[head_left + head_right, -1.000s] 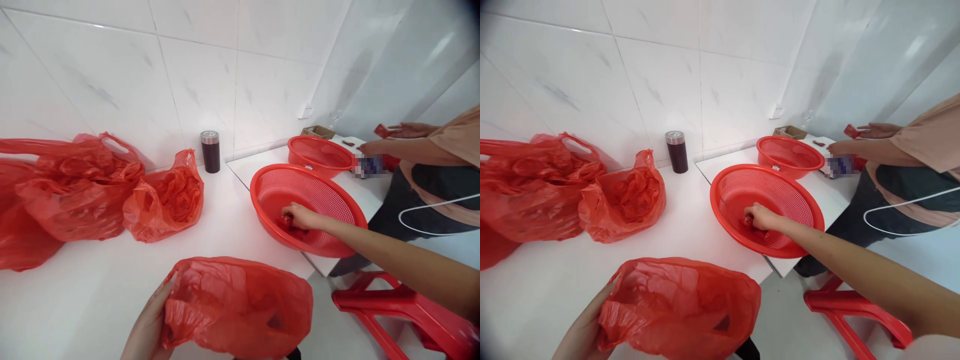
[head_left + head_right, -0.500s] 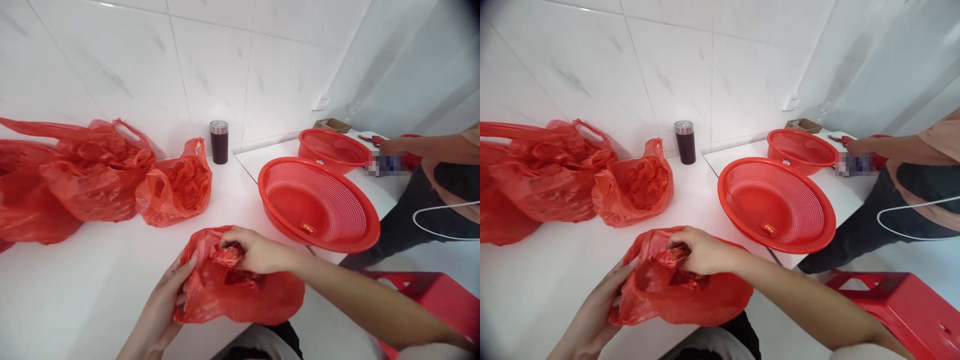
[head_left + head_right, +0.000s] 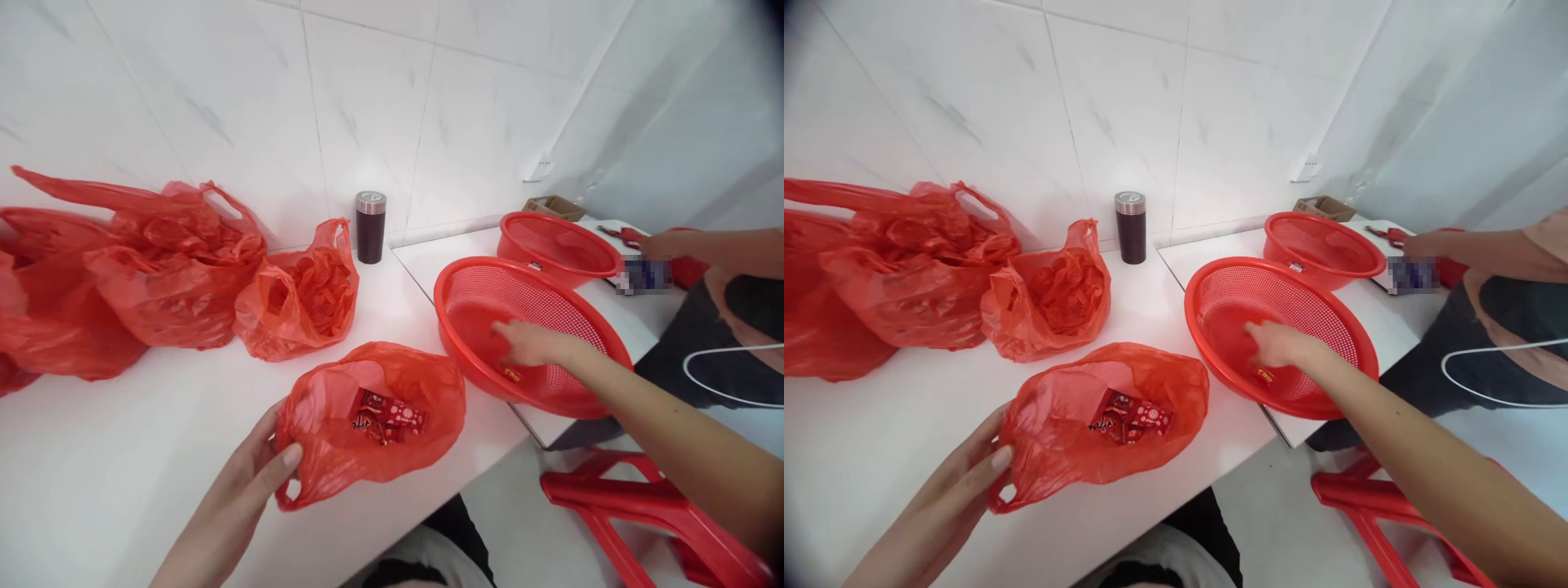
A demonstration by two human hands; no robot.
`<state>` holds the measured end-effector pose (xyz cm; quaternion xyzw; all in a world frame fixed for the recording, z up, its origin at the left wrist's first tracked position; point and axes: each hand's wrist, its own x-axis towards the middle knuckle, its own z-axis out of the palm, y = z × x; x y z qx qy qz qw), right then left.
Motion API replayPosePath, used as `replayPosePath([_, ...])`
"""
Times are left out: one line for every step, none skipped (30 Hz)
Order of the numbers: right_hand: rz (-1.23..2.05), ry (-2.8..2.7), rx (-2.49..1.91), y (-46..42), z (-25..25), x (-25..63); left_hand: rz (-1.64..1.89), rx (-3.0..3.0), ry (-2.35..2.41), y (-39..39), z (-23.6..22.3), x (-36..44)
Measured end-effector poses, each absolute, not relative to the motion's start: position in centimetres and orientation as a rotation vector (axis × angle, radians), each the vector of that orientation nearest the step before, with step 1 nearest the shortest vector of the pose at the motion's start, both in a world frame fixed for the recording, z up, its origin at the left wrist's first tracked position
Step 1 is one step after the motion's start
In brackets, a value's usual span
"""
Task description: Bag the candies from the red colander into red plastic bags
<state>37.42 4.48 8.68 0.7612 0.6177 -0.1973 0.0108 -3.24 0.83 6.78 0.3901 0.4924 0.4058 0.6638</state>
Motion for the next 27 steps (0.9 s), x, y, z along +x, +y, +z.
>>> replayPosePath([-0.68,1.877,2.338,4.2,7.6,38.2,0.915,0.944,1.132,0.7,6.8,-3.4])
replayPosePath([-0.744,1.866,2.302,3.9,6.6,38.7,0.903,0.99,1.15,0.5,6.8,-3.5])
replayPosePath([-0.797,1.864,2.265,3.7,5.9,39.0,0.884,1.013,1.172,0.4,6.7,-3.8])
replayPosePath([-0.836,1.874,2.231,3.6,5.5,39.0,0.864,1.025,1.194,0.3,6.6,-4.0])
replayPosePath([-0.856,1.896,2.206,3.7,5.4,38.9,0.845,1.031,1.213,0.2,6.5,-4.4])
replayPosePath([-0.849,1.925,2.195,3.9,5.7,38.8,0.824,1.038,1.227,0.2,6.4,-4.7])
replayPosePath([-0.812,1.962,2.206,4.2,6.2,38.5,0.788,1.053,1.235,0.3,6.2,-5.2])
replayPosePath([-0.748,2.009,2.235,4.5,6.9,38.3,0.736,1.08,1.236,0.4,6.0,-5.6])
replayPosePath([-0.67,2.056,2.275,4.8,7.9,37.9,0.672,1.117,1.229,0.5,5.8,-6.0])
replayPosePath([-0.584,2.095,2.319,5.1,8.9,37.3,0.608,1.162,1.214,0.6,5.6,-6.3])
replayPosePath([-0.502,2.139,2.366,5.1,10.0,36.6,0.554,1.206,1.196,0.7,5.4,-6.6])
replayPosePath([-0.446,2.201,2.408,5.0,11.1,35.6,0.519,1.242,1.179,0.7,5.3,-6.7])
replayPosePath([-0.436,2.281,2.431,4.7,12.0,34.3,0.509,1.267,1.167,0.8,5.2,-6.7])
replayPosePath([-0.478,2.395,2.433,4.3,12.7,32.8,0.527,1.282,1.166,0.8,5.1,-6.7])
replayPosePath([-0.594,2.53,2.391,3.8,13.1,31.3,0.561,1.292,1.174,0.7,5.1,-6.5])
replayPosePath([-0.766,2.639,2.288,3.3,13.2,29.6,0.606,1.298,1.187,0.6,5.2,-6.3])
replayPosePath([-0.917,2.713,2.16,2.8,13.0,28.0,0.657,1.303,1.202,0.6,5.3,-6.2])
replayPosePath([-0.994,2.753,2.021,2.4,12.6,26.5,0.707,1.308,1.219,0.5,5.4,-6.0])
replayPosePath([-0.978,2.77,1.896,2.2,11.8,25.3,0.742,1.315,1.236,0.4,5.6,-6.0])
replayPosePath([-0.866,2.767,1.807,2.0,10.9,24.2,0.753,1.327,1.244,0.4,5.7,-6.1])
replayPosePath([-0.693,2.735,1.745,2.0,9.9,23.4,0.746,1.342,1.245,0.4,5.9,-6.2])
replayPosePath([-0.505,2.673,1.704,2.0,8.9,22.9,0.734,1.358,1.242,0.4,6.1,-6.5])
replayPosePath([-0.346,2.59,1.687,2.1,8.0,22.5,0.724,1.37,1.234,0.5,6.4,-6.8])
replayPosePath([-0.243,2.501,1.686,2.3,7.3,22.3,0.731,1.368,1.224,0.5,6.7,-7.1])
replayPosePath([-0.195,2.423,1.691,2.5,6.8,22.2,0.77,1.34,1.215,0.5,7.0,-7.4])
replayPosePath([-0.19,2.364,1.686,2.7,6.7,22.2,0.836,1.287,1.208,0.5,7.3,-7.7])
replayPosePath([-0.218,2.355,1.68,3.0,6.9,22.3,0.907,1.22,1.201,0.5,7.6,-8.0])
